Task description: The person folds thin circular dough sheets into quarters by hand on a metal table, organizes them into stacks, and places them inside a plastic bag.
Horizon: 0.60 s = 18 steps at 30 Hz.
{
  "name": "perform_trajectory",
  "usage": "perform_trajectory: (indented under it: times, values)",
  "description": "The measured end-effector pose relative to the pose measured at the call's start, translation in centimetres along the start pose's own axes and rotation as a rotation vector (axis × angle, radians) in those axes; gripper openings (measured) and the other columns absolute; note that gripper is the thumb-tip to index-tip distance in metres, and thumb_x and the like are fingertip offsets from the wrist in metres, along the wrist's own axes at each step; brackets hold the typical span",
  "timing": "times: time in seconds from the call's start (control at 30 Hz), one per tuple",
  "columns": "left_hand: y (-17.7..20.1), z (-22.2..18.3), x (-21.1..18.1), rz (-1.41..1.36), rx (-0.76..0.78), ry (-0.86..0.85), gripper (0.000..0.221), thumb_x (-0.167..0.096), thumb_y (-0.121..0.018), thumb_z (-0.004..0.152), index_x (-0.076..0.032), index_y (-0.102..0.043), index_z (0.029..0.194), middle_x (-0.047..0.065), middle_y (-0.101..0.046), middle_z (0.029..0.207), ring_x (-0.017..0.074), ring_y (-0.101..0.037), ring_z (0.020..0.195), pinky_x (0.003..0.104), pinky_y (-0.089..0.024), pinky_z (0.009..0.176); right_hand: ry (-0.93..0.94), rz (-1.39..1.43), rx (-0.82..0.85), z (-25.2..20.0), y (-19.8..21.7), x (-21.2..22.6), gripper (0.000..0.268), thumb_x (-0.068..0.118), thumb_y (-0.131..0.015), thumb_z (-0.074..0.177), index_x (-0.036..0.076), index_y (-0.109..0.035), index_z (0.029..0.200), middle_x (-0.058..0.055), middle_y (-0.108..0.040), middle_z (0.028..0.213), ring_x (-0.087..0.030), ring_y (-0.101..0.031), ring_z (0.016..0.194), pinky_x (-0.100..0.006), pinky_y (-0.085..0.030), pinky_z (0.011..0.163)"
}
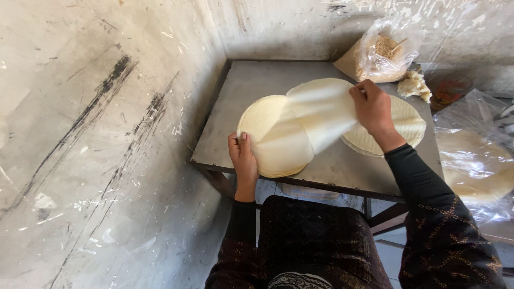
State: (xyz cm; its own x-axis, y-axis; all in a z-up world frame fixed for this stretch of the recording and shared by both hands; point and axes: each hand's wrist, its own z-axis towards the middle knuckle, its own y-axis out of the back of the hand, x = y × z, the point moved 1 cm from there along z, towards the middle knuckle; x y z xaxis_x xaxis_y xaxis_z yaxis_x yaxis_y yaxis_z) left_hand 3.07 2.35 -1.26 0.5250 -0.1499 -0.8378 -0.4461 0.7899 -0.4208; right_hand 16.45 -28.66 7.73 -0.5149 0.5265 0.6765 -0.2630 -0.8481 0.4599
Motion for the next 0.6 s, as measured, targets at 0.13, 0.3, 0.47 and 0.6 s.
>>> perform_trajectory:
  times: [0.13,0.3,0.47,0.6]
  values:
    - [0.0,0.1,0.0,0.035,0.002,0.014,0.022,-0.024,-0.054,0.109,-0.002,-0.055,0.113,0.004,-0.06,0.102,0.0086,-0.053,0.091,0.026,-0.048,0.084,-0.096,-0.036,0.018,-0.2,1.3,-2.7,0.016,0.016,-0.07,0.102,0.0,-0.07,0.104,-0.014,-0.067,0.078,-0.019,-0.06,0.065,-0.036,-0.049,0.062]
    - [0.0,0.1,-0.1,0.081,0.007,0.051,0.022,-0.024,-0.053,0.108,-0.003,-0.054,0.113,0.004,-0.06,0.101,0.0085,-0.053,0.09,0.026,-0.048,0.083,-0.322,0.014,0.102,-0.6,2.6,-4.2,0.021,0.021,-0.069,0.102,0.001,-0.07,0.106,-0.015,-0.066,0.078,-0.02,-0.058,0.065,-0.04,-0.047,0.059]
    - [0.1,-0.1,0.1,0.057,0.024,0.002,0.021,-0.023,-0.053,0.11,-0.002,-0.054,0.114,0.004,-0.059,0.101,0.0087,-0.051,0.091,0.026,-0.047,0.084,-0.197,-0.209,0.083,-0.4,4.5,-5.5,0.024,0.024,-0.07,0.102,0.001,-0.072,0.109,-0.019,-0.071,0.086,-0.026,-0.066,0.073,-0.039,-0.052,0.069]
    - [0.1,0.0,0.0,0.07,0.022,-0.022,0.022,-0.023,-0.054,0.109,-0.002,-0.053,0.114,0.004,-0.059,0.1,0.0089,-0.052,0.09,0.026,-0.048,0.084,-0.272,-0.273,0.135,-0.5,5.8,-9.6,0.026,0.027,-0.069,0.101,0.004,-0.071,0.112,-0.02,-0.073,0.094,-0.031,-0.07,0.08,-0.043,-0.054,0.075]
